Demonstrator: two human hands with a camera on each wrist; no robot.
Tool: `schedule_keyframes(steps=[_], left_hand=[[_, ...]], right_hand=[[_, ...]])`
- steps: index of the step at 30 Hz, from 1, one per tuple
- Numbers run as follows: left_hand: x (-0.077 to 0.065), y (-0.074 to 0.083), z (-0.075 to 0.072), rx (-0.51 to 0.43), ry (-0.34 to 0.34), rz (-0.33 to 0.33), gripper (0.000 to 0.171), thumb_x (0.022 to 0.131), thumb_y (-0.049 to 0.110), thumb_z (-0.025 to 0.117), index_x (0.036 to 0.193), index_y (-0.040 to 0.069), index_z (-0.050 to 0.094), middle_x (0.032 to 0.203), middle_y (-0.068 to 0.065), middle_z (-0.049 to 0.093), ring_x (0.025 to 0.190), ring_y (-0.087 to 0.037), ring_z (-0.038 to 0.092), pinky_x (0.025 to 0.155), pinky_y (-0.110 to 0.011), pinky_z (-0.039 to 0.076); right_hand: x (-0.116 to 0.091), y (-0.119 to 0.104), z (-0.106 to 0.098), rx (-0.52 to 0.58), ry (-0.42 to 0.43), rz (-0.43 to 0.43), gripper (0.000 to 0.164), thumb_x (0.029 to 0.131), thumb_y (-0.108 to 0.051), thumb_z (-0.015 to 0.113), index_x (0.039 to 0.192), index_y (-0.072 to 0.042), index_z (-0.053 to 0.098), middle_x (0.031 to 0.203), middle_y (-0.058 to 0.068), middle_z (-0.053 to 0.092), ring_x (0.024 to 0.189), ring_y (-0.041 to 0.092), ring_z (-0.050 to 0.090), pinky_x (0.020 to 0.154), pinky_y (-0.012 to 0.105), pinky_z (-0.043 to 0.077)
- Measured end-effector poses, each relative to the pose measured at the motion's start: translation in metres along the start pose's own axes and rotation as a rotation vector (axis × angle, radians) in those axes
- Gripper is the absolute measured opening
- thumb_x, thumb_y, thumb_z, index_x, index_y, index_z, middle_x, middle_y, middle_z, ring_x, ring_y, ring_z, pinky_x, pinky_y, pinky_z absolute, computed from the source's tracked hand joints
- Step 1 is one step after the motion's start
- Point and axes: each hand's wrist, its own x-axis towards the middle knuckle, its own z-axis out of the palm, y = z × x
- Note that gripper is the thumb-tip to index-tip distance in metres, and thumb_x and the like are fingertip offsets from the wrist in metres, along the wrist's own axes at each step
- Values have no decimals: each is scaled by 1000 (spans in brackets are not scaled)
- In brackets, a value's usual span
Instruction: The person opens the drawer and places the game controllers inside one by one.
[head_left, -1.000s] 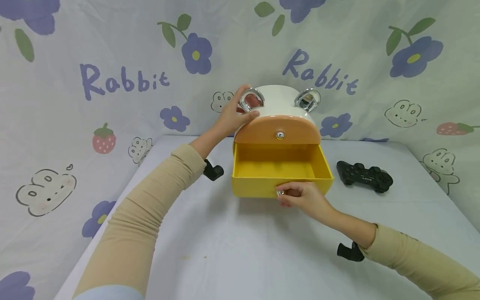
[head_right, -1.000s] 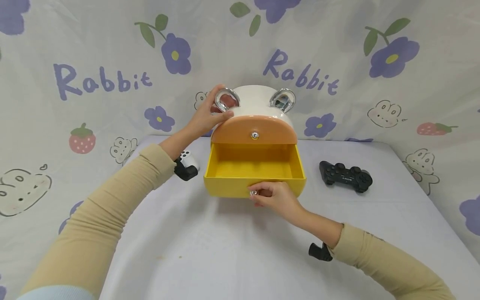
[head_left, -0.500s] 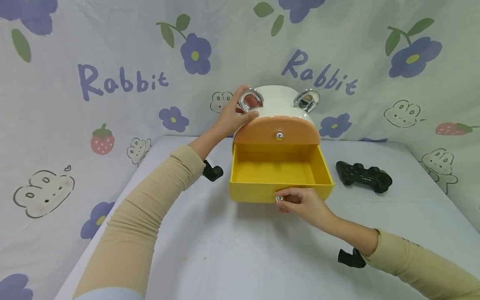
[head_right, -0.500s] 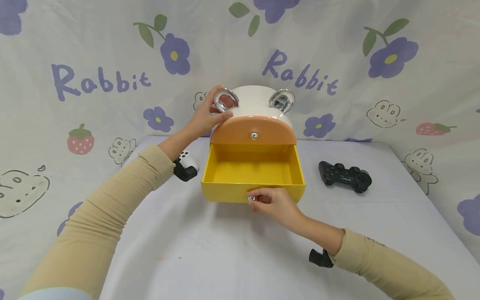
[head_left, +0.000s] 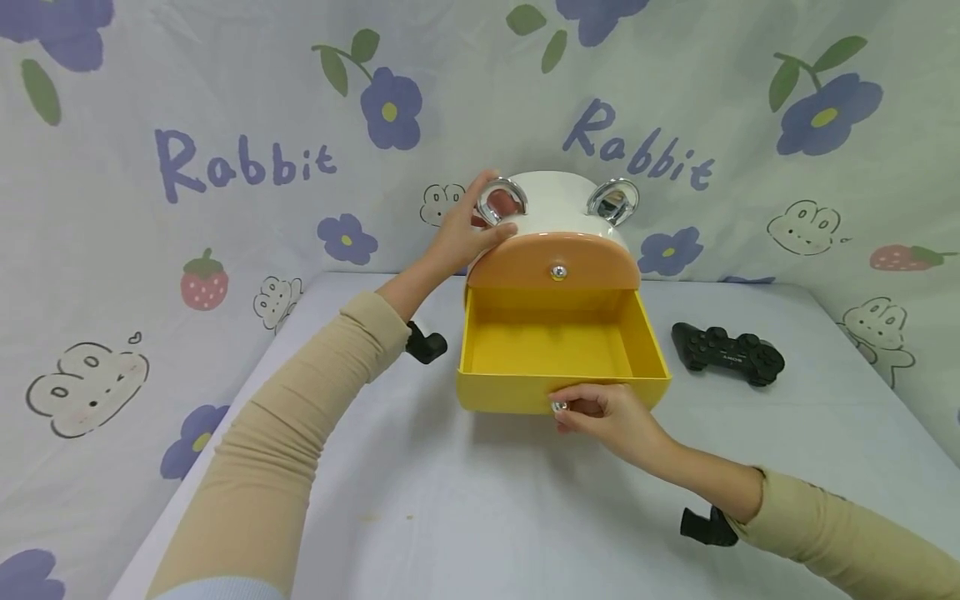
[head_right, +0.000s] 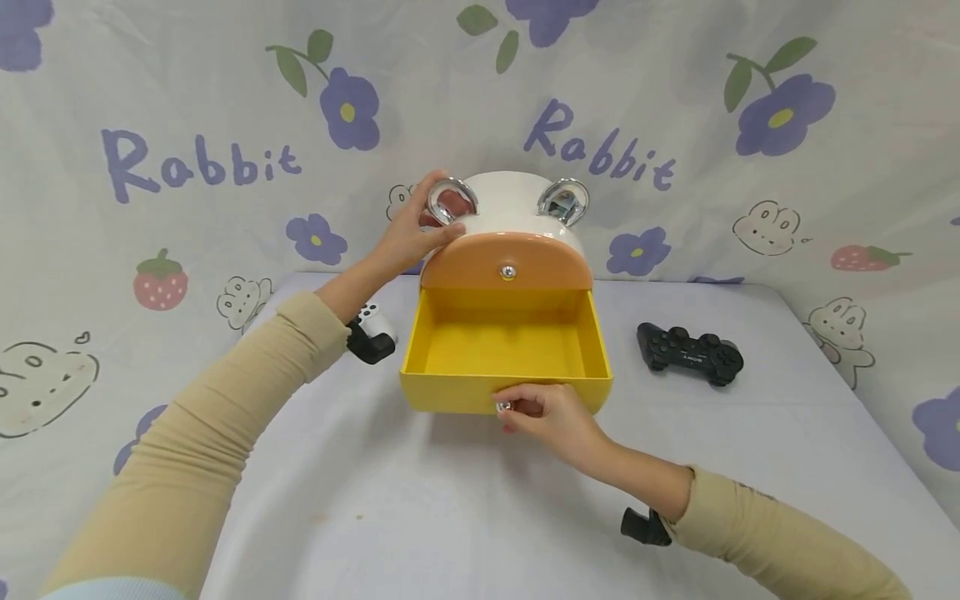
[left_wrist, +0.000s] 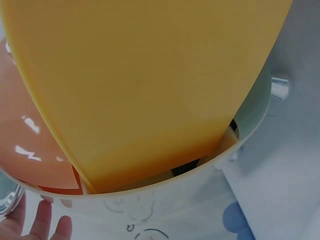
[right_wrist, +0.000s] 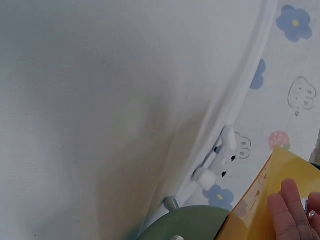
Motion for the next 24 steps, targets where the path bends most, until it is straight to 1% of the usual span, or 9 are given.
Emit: schedule_keyframes(steps=[2,7,10,12,16,19,21,24], left_hand=[[0,0,0,-8,-2,1,78,82,35,67,144,32,21,145,-3,31,108,-22,46,94,-41,41],[0,1,0,-2,1,18,77,82,33,67,144,29,21,145,-3,32,106,-22,47,93,-40,41],[0,1,0,0,3,17,77,82,33,67,144,29,21,145,-3,32,107,-22,47,94,-40,41],[1,1,0,-3,3,17,77,82,33,67,144,28,21,145,-3,32,107,-22,46,94,-40,41],[1,0,1,-15,3,19,77,82,33,68,144,27,22,144,-4,33,106,-22,47,92,-40,42],[1,-1,1,-18,4,19,77,82,33,68,144,28,22,143,-4,35,104,-22,48,91,-38,43],[1,-1,1,-19,7,21,77,82,32,68,144,28,22,142,-5,36,101,-22,49,89,-37,44],[0,-1,1,-19,11,18,77,82,32,68,144,28,22,139,-5,38,99,-22,50,86,-35,45]], right_hand=[[-1,0,0,1,1,3,26,84,-5,62,108,6,63,98,20,64,80,14,67,73,25,53],[-2,1,-1,5,-9,2,27,85,-5,62,109,6,62,99,20,64,81,16,67,73,26,53],[-2,-1,-4,-16,-46,-3,28,86,-6,61,111,5,61,100,19,64,82,19,67,73,25,53],[-2,-6,-9,-28,-80,9,29,86,-7,60,113,5,60,101,19,65,82,20,67,72,26,53],[-8,-24,-28,-103,-168,59,31,88,-12,60,115,2,60,97,13,67,75,15,66,69,24,53],[-13,-39,-47,-199,-199,62,29,88,-16,60,113,0,62,92,7,68,71,10,64,69,23,52],[-15,-49,-58,-257,-186,46,28,88,-16,61,112,-1,63,91,6,69,70,8,64,69,23,53],[-17,-59,-73,-315,-122,29,28,88,-15,61,111,-1,63,92,7,69,72,8,64,69,24,53]])
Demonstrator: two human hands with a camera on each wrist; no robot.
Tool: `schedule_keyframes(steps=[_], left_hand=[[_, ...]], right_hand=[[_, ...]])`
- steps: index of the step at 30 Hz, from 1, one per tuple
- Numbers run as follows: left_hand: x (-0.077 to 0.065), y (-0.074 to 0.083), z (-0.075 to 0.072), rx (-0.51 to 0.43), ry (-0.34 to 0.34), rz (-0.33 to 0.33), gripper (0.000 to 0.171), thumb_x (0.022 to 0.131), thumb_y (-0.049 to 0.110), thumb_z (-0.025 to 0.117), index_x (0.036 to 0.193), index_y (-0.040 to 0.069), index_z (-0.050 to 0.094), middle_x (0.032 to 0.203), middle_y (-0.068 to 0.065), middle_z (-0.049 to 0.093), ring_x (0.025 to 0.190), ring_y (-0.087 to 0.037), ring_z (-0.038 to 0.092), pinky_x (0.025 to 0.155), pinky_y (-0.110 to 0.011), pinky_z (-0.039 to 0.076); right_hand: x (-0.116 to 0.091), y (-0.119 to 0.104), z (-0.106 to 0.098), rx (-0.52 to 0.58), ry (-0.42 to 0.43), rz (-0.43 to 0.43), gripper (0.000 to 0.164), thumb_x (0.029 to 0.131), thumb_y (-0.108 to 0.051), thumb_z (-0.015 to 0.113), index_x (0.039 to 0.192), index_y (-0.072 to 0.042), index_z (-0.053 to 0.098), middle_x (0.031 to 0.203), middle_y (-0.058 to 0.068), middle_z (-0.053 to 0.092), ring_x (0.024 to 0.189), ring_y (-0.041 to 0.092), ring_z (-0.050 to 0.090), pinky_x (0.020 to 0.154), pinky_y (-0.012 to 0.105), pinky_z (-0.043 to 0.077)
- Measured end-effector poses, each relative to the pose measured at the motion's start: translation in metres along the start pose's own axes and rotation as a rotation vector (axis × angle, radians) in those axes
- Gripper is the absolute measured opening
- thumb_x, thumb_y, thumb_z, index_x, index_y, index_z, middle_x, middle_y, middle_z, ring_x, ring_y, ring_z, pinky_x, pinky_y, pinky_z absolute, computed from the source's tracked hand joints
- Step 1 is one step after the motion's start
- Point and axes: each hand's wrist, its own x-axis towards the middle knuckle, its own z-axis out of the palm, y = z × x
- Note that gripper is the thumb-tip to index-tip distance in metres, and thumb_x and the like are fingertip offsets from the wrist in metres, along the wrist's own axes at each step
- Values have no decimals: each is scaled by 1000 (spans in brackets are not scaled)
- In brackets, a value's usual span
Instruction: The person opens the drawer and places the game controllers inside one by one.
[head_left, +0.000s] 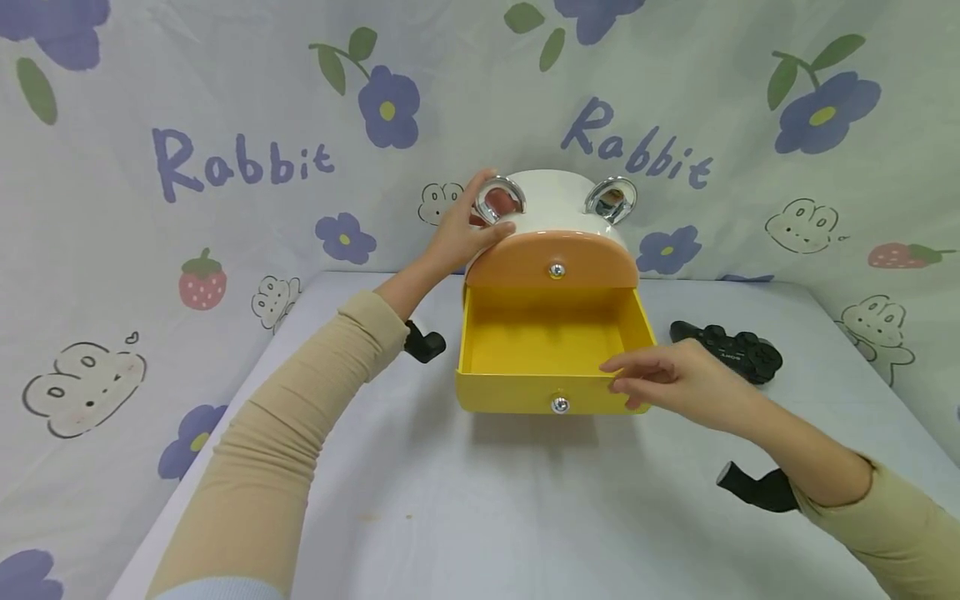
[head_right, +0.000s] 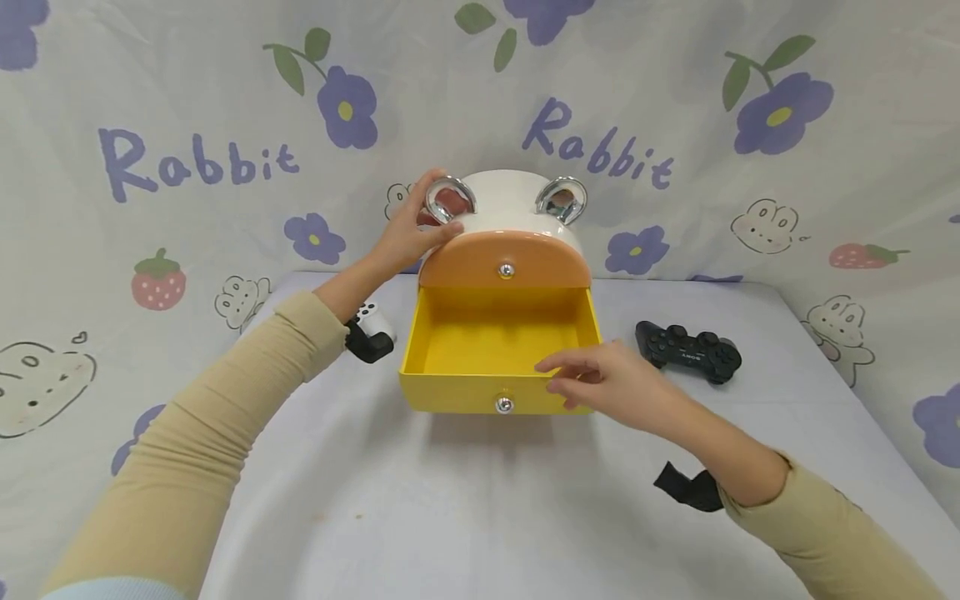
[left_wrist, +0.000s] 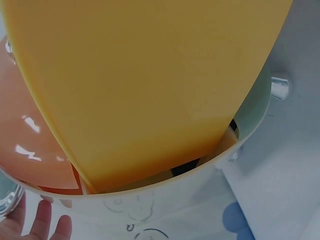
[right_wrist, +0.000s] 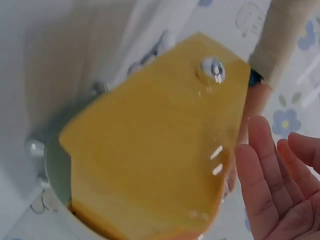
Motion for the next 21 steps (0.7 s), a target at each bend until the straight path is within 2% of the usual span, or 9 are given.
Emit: schedule_keyframes(steps=[6,10,15,17,21], left_hand=[[0,2,-1,5,-10,-13,77,82,34,68,144,30,22,141,-4,37,101,-22,49,88,-36,45],[1,3,0,15,-16,-12,77,82,35,67,144,29,21,143,-4,35,103,-22,49,90,-38,44],[1,3,0,16,-19,-6,77,83,34,67,144,30,21,144,-3,33,106,-22,48,93,-38,42],[0,2,-1,12,-20,-3,77,83,33,67,144,29,21,145,-3,32,106,-22,48,93,-38,42],[-1,2,-1,10,-13,2,77,83,33,67,144,28,21,144,-4,33,104,-23,48,92,-39,43]], right_hand=[[-3,-1,-25,-50,95,47,30,88,-11,60,115,0,60,98,12,68,79,13,66,71,28,54],[-3,6,-41,-105,178,50,32,88,-11,61,118,-2,59,100,13,68,82,2,64,69,19,52],[-3,19,-64,-157,294,60,35,87,-15,63,120,-4,58,93,-11,68,81,-11,59,67,10,47],[-3,25,-73,-170,319,100,37,87,-18,63,122,-7,57,91,-24,64,82,-13,57,67,9,46],[-2,43,-88,-185,396,143,40,87,-20,63,125,-8,55,88,-33,59,80,-16,54,66,7,44]])
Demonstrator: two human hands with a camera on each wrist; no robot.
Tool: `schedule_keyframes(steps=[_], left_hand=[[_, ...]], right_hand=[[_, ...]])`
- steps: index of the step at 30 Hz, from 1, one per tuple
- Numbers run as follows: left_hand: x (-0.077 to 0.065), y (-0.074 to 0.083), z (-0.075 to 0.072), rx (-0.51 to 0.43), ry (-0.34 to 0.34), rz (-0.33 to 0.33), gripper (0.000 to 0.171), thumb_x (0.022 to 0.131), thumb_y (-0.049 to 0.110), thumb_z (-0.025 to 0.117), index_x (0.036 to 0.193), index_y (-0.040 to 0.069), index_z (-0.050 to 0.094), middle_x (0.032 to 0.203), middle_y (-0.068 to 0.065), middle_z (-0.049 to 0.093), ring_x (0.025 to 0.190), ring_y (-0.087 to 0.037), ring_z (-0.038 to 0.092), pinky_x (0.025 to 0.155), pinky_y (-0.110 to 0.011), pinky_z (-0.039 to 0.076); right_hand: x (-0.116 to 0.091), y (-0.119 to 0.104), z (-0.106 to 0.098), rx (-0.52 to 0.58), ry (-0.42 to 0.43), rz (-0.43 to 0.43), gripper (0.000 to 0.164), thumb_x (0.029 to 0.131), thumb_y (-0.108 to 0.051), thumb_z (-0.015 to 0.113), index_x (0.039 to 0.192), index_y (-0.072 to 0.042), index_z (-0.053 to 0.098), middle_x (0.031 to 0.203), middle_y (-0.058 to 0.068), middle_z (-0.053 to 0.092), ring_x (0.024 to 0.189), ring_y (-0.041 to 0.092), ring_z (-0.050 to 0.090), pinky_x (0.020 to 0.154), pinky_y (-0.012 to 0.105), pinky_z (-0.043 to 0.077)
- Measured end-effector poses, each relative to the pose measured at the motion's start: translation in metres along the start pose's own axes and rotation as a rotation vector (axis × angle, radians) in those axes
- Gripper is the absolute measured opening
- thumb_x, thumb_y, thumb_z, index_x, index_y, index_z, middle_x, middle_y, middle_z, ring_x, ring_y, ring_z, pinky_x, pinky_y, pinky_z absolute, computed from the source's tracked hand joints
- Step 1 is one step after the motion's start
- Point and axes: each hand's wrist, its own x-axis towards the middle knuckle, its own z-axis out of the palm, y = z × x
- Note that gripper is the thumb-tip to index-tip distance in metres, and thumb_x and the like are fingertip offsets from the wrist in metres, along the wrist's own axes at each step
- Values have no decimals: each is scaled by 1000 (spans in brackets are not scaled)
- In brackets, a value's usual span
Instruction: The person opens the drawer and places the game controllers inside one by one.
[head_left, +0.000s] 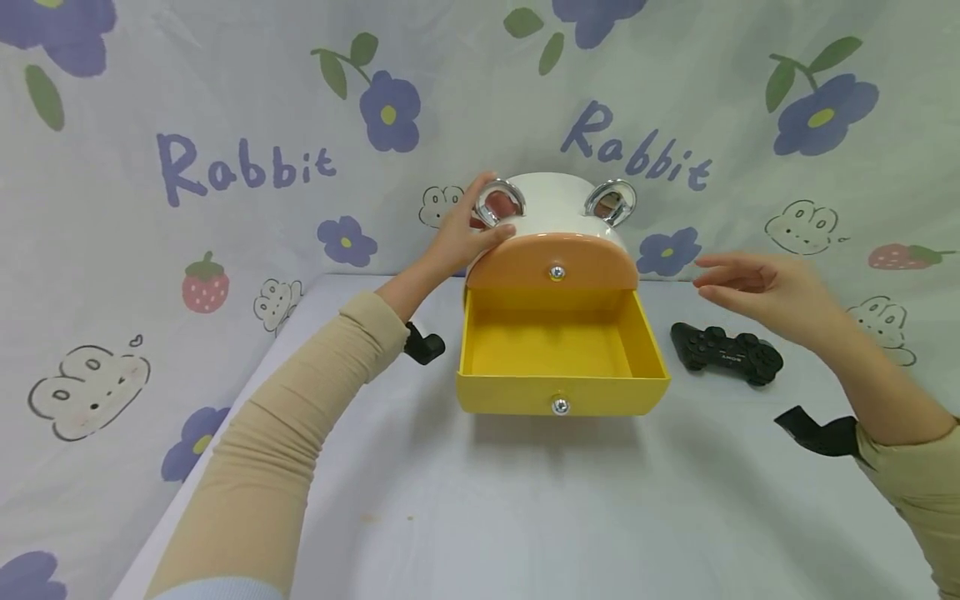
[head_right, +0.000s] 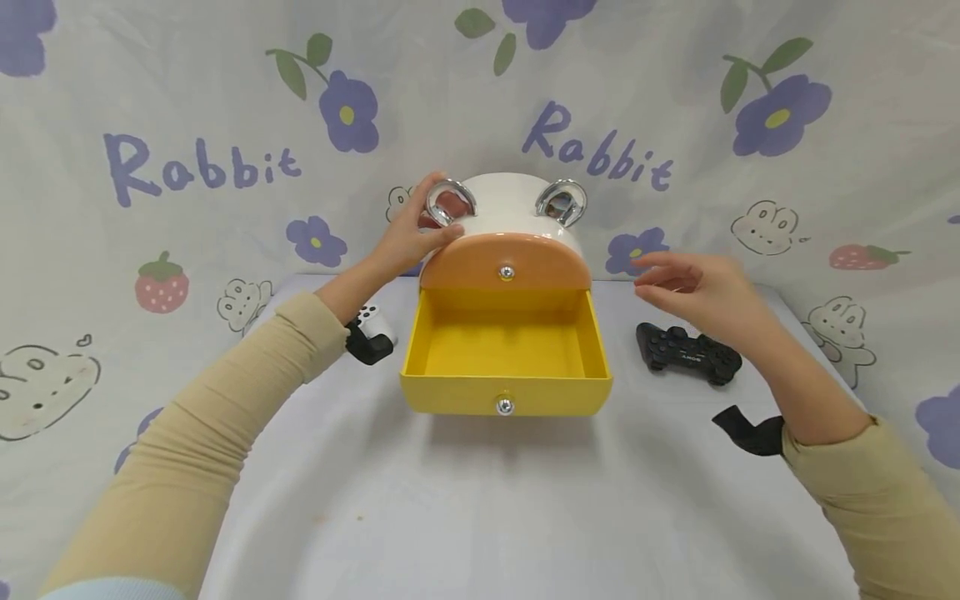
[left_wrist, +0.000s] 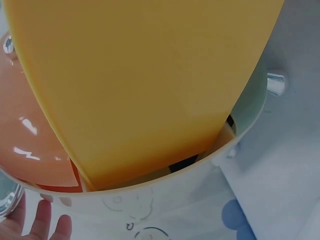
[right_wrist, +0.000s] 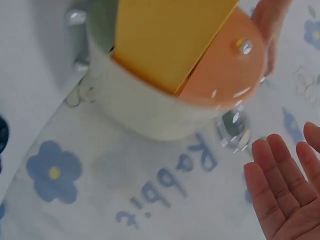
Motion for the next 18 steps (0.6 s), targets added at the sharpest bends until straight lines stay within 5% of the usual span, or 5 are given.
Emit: schedule_keyframes(steps=[5,13,15,18], left_hand=[[-2,-1,-2,16,4,-13,78,82,34,67,144,29,21,144,-4,34,104,-23,49,91,-39,43],[-3,3,0,10,-8,-23,78,82,36,67,144,31,21,144,-2,34,102,-22,50,88,-37,45],[-2,2,0,8,-6,-19,77,82,36,67,144,31,21,143,-3,34,101,-21,50,88,-36,45],[-2,2,0,6,-2,-10,77,82,34,67,144,29,21,142,-3,35,100,-22,51,87,-36,45]], right_hand=[[10,29,-5,-6,90,-22,40,87,-15,63,124,-3,54,85,-37,54,77,-18,53,64,3,41],[19,86,-1,4,78,88,54,88,-28,61,133,-4,45,87,-40,48,80,-21,46,66,5,37],[20,101,3,-12,57,126,58,88,-32,61,136,-5,42,94,-35,49,86,-13,48,74,17,43],[23,119,10,-12,9,149,62,88,-33,60,138,-4,37,118,-7,58,107,16,52,87,44,42]])
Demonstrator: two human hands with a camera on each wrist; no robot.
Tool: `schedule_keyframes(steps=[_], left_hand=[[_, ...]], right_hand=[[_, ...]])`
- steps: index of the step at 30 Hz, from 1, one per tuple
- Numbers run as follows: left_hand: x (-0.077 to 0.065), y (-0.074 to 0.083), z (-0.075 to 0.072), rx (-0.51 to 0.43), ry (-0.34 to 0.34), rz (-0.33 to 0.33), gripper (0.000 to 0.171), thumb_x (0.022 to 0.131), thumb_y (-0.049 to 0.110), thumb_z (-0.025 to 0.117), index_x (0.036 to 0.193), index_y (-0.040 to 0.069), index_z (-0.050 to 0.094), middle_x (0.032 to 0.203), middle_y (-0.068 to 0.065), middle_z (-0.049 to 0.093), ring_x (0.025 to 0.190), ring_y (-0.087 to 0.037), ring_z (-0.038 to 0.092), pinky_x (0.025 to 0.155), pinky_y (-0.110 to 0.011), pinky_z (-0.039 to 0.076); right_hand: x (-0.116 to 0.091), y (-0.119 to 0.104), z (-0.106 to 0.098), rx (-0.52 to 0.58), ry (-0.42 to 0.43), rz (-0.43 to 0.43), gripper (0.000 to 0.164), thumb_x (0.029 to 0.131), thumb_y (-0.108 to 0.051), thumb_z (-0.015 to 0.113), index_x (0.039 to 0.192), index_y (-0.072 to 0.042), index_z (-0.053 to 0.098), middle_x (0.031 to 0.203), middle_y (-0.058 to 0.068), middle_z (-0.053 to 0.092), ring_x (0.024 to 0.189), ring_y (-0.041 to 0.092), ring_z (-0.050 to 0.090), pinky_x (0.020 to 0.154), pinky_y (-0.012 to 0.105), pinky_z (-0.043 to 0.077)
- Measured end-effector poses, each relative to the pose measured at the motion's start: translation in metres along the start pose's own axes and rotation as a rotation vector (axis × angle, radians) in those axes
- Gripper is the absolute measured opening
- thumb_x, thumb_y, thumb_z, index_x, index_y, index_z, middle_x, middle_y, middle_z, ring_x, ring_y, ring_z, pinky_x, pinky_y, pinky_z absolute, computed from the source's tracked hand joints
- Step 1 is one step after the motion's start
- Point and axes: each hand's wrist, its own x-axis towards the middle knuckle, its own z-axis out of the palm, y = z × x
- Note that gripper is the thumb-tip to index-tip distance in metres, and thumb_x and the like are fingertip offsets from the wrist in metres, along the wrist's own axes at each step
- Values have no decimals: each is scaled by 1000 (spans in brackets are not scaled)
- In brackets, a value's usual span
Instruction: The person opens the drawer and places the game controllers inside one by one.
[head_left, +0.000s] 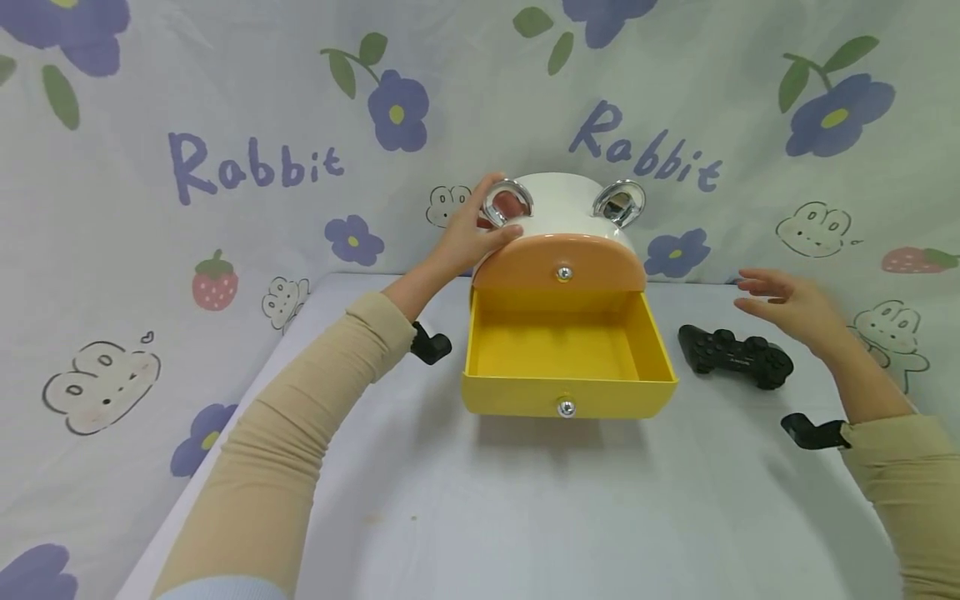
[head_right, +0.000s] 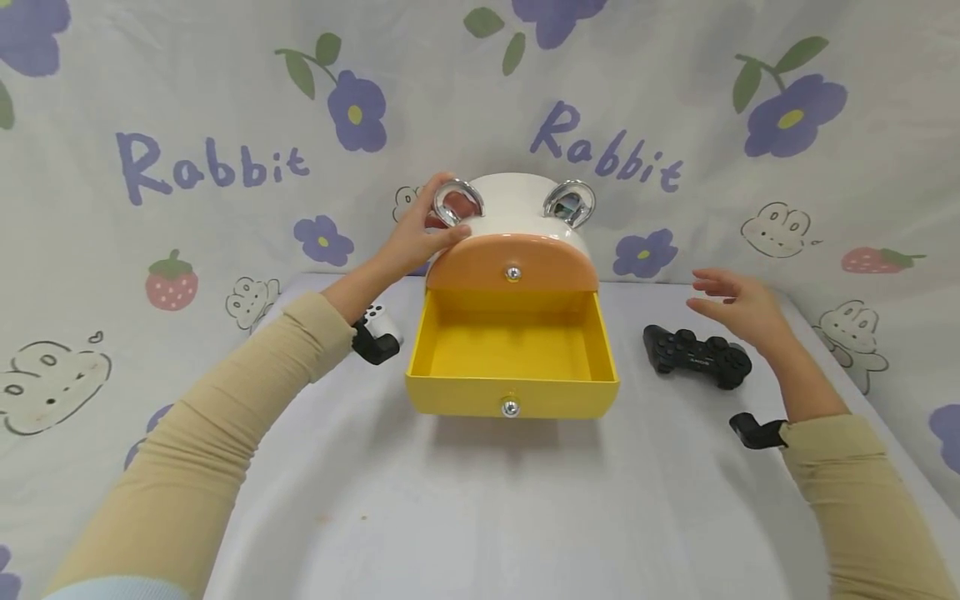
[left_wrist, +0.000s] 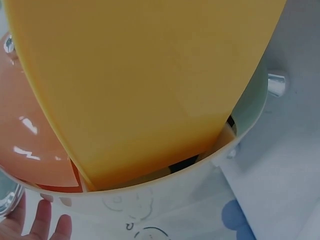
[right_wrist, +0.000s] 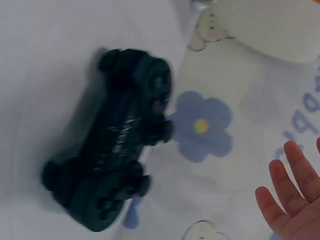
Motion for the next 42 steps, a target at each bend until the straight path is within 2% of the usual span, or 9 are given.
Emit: schedule_keyframes(steps=[2,3,4,9,12,18,26,37,42], left_hand=[[1,0,0,-2,2,8,77,82,34,68,144,27,22,142,-4,36,100,-23,51,87,-36,45],[1,0,1,-2,2,9,77,82,34,68,144,27,22,142,-4,36,100,-23,51,87,-36,45],[1,-1,1,-2,1,9,77,82,34,68,144,28,22,141,-4,37,100,-23,51,87,-36,45],[1,0,0,5,-7,4,77,82,34,68,144,30,21,138,-5,40,100,-22,51,87,-38,44],[1,0,0,7,-1,8,77,82,33,67,144,30,22,138,-6,40,100,-22,51,87,-37,44],[1,-1,0,2,5,5,77,82,34,68,143,30,22,136,-5,42,99,-21,51,87,-36,44],[1,-1,0,3,-1,-2,77,82,35,68,143,31,22,137,-4,41,98,-21,51,87,-36,44],[3,-3,0,-7,1,16,76,83,34,67,144,28,21,138,-4,39,99,-22,50,86,-36,44],[2,-3,1,-6,1,12,77,83,34,67,144,29,21,139,-5,39,100,-23,50,87,-37,44]], right_hand=[[2,11,4,-4,-50,13,64,89,-32,58,140,-2,33,130,18,50,118,39,42,90,60,32],[3,17,6,-11,-76,12,65,89,-31,58,140,-1,31,131,27,45,120,48,35,90,63,31],[4,22,7,-28,-103,12,66,89,-31,58,140,0,30,131,32,41,121,51,31,91,64,29],[6,46,14,-115,-249,30,75,87,-34,60,143,-2,23,136,32,34,125,54,22,90,69,24],[6,58,20,-127,-319,39,81,86,-37,62,145,-4,17,140,31,29,127,54,17,89,71,21],[6,73,32,-137,-391,42,87,84,-40,62,146,-5,12,141,33,23,125,56,16,88,72,20],[11,83,43,-172,-397,2,84,82,-37,66,144,-2,21,139,37,22,123,58,20,90,71,21],[12,88,44,-223,-386,-101,80,76,-18,73,140,0,28,134,37,31,117,55,32,90,68,28],[12,88,45,-254,-402,-113,83,74,-22,75,139,-1,28,133,36,33,115,53,35,89,67,30]])
